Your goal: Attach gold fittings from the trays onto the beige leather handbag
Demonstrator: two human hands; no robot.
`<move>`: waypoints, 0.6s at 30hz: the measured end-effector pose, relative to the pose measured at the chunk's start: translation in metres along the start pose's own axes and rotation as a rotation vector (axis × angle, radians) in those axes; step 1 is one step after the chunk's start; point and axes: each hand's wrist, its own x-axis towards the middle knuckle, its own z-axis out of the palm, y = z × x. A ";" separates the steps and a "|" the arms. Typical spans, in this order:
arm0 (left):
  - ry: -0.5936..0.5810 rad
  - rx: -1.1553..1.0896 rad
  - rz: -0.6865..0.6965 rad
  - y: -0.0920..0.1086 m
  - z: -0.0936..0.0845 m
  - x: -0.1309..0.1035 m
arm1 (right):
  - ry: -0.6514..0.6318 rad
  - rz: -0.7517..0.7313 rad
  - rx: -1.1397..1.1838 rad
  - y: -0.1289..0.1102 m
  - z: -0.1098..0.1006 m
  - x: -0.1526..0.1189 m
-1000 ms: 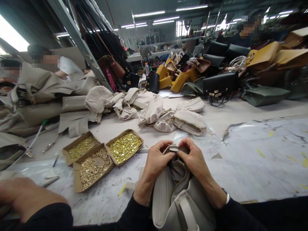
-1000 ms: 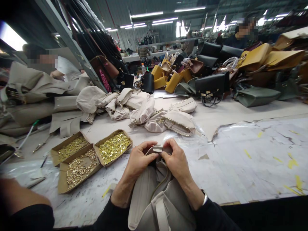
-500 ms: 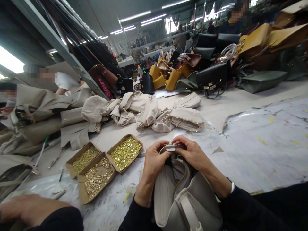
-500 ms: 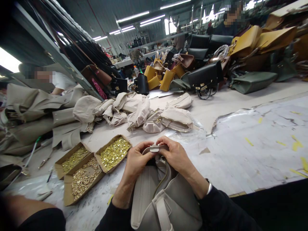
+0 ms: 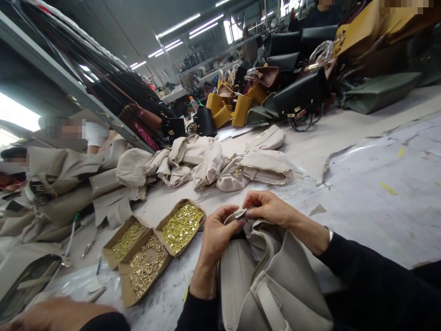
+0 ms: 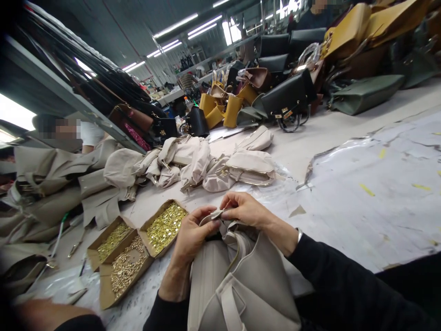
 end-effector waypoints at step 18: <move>0.198 0.160 0.055 0.004 0.015 -0.009 | -0.078 -0.045 0.207 0.020 -0.008 0.002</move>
